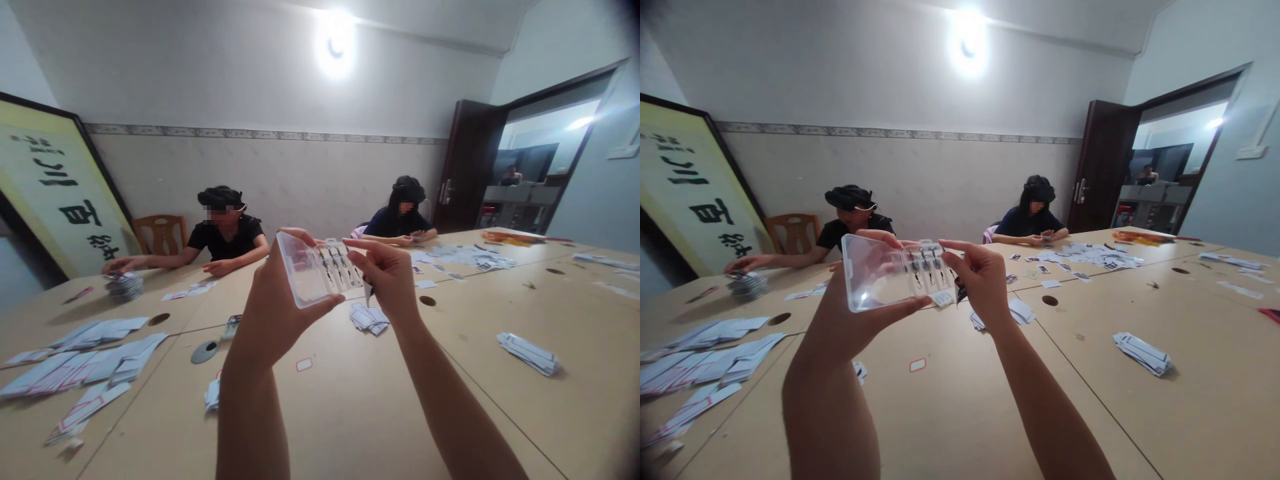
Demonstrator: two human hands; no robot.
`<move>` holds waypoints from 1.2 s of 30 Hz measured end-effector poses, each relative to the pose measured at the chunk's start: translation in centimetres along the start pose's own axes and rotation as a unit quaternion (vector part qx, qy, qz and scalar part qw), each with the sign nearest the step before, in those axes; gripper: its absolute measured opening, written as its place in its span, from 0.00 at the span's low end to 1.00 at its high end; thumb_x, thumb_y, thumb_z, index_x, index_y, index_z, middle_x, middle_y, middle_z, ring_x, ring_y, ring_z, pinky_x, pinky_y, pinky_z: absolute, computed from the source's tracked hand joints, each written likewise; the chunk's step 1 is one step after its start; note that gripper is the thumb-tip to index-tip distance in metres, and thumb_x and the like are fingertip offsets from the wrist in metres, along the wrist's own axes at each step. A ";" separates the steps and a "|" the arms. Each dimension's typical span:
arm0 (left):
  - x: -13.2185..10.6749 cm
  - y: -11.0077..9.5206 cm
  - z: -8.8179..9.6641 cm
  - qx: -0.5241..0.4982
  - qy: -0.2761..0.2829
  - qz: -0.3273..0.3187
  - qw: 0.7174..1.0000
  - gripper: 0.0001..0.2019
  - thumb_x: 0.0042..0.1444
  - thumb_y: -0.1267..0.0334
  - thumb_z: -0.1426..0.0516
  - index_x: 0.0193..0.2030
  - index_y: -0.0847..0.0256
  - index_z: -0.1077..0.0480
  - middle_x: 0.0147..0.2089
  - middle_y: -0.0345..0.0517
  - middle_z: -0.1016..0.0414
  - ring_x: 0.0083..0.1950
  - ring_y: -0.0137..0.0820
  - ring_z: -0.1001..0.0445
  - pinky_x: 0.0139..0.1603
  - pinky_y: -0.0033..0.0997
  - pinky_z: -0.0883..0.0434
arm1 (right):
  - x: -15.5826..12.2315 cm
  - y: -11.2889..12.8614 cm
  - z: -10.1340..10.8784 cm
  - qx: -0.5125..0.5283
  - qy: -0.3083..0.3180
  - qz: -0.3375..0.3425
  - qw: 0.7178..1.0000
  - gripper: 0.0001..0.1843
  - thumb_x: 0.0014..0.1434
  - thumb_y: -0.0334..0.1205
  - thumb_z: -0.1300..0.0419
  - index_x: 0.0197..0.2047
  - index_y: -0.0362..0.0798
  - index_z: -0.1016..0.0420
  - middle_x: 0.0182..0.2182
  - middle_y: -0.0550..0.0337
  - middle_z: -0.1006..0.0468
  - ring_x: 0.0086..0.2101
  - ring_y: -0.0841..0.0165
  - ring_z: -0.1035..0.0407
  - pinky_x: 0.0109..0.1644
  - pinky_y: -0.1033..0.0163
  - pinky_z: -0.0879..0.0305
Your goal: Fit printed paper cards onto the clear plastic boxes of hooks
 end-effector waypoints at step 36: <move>-0.1 0.1 0.0 -0.083 0.033 -0.004 0.996 0.30 0.45 0.65 0.27 0.50 0.52 0.38 0.51 0.44 0.24 0.56 0.46 0.24 0.57 0.47 0.25 | -0.4 0.4 0.0 -0.025 -0.044 0.049 0.998 0.06 0.57 0.42 0.31 0.30 0.51 0.20 0.15 0.72 0.47 0.19 0.75 0.54 0.25 0.63 0.58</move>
Point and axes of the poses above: each hand's wrist, its own x-axis towards the middle knuckle, its own z-axis out of the back of the hand, y = z × x, the point moved 2 cm from there along x, towards the middle knuckle
